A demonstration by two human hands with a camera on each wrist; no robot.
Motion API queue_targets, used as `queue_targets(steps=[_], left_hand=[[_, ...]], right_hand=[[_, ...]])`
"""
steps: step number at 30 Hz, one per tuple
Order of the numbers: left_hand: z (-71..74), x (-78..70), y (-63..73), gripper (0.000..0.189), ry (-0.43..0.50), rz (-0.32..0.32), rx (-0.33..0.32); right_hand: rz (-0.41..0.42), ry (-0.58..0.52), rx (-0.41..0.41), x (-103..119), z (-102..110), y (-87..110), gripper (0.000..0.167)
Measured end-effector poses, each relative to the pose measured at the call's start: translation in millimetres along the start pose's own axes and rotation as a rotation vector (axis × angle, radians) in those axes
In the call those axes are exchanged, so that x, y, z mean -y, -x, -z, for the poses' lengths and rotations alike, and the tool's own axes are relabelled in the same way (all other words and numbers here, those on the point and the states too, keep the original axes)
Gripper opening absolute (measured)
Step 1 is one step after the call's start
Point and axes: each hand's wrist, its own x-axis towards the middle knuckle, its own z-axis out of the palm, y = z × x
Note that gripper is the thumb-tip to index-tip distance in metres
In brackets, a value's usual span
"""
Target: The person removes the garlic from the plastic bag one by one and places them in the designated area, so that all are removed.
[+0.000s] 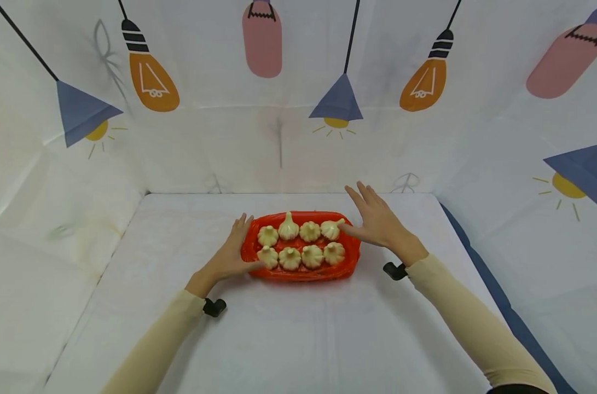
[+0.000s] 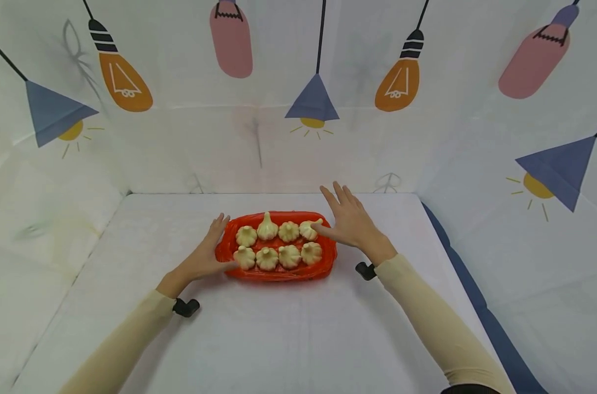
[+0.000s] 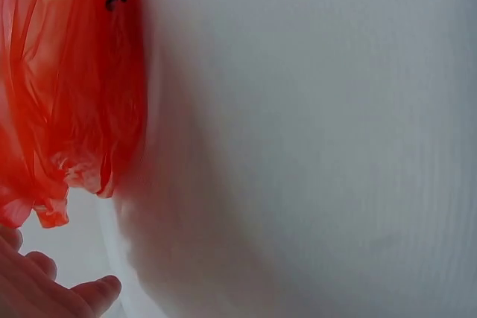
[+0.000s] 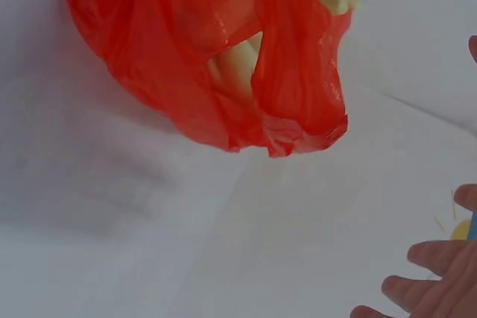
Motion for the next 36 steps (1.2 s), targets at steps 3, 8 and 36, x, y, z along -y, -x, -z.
queue_targets(steps=[3, 8, 36], left_hand=[[-5.1, -0.7, -1.2, 0.127, 0.023, 0.017, 0.003], [-11.2, -5.0, -2.6, 0.124, 0.067, 0.028, 0.009], [-14.9, -5.9, -8.6, 0.120, 0.104, 0.034, 0.015]], right_hand=[[0.020, -0.005, 0.001, 6.8, 0.4, -3.3, 0.099], [0.061, -0.043, 0.005, 15.6, -0.6, -8.7, 0.099], [0.151, -0.366, 0.177, 70.9, -36.5, -49.2, 0.094]])
